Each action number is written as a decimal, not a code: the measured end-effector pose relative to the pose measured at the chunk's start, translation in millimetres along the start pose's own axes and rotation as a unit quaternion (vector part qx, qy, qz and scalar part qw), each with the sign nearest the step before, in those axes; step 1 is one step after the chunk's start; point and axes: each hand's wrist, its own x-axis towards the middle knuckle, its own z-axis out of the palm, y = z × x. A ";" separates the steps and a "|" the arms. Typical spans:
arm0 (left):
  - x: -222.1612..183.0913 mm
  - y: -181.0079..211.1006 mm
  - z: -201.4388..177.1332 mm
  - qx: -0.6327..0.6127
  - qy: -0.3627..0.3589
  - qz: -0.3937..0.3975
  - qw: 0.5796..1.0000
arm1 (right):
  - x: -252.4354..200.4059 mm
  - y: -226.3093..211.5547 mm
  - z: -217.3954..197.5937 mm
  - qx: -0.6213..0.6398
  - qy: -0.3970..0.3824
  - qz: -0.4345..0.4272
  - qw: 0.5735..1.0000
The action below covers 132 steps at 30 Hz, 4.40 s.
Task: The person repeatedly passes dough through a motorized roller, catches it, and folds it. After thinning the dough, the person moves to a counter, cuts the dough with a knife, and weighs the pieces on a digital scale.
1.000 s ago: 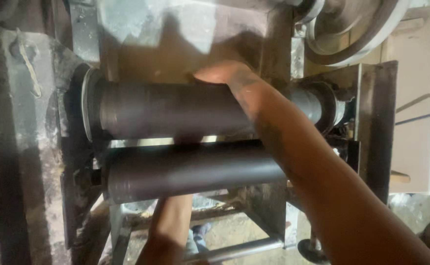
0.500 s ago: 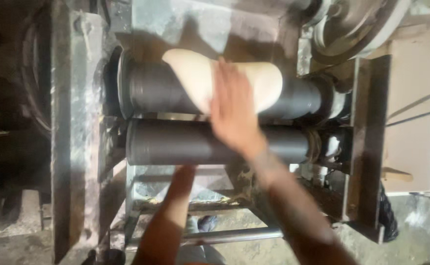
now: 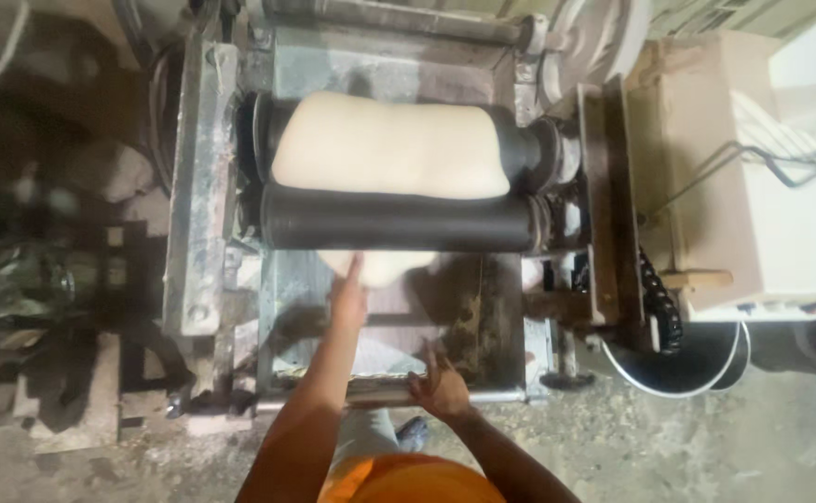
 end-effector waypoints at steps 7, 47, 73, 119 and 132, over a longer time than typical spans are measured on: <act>-154.1 -42.8 -29.5 -0.326 -0.082 -0.118 0.934 | 10.3 -0.7 -17.3 -0.047 0.336 -0.142 0.930; -53.7 55.3 -58.4 0.072 0.086 0.121 0.986 | 86.3 -6.1 -59.5 0.321 0.338 -0.057 0.883; -137.0 187.7 -13.3 -0.145 -0.122 0.031 0.981 | 47.3 -44.4 -148.9 0.018 0.429 -0.172 0.886; 147.6 -58.1 -17.1 -0.042 -0.230 -0.145 0.961 | 225.8 63.3 -111.3 0.627 -0.105 0.027 0.772; 170.8 -93.3 2.8 -0.112 -0.131 -0.111 0.979 | 230.0 98.5 -97.3 0.665 -0.116 0.037 0.737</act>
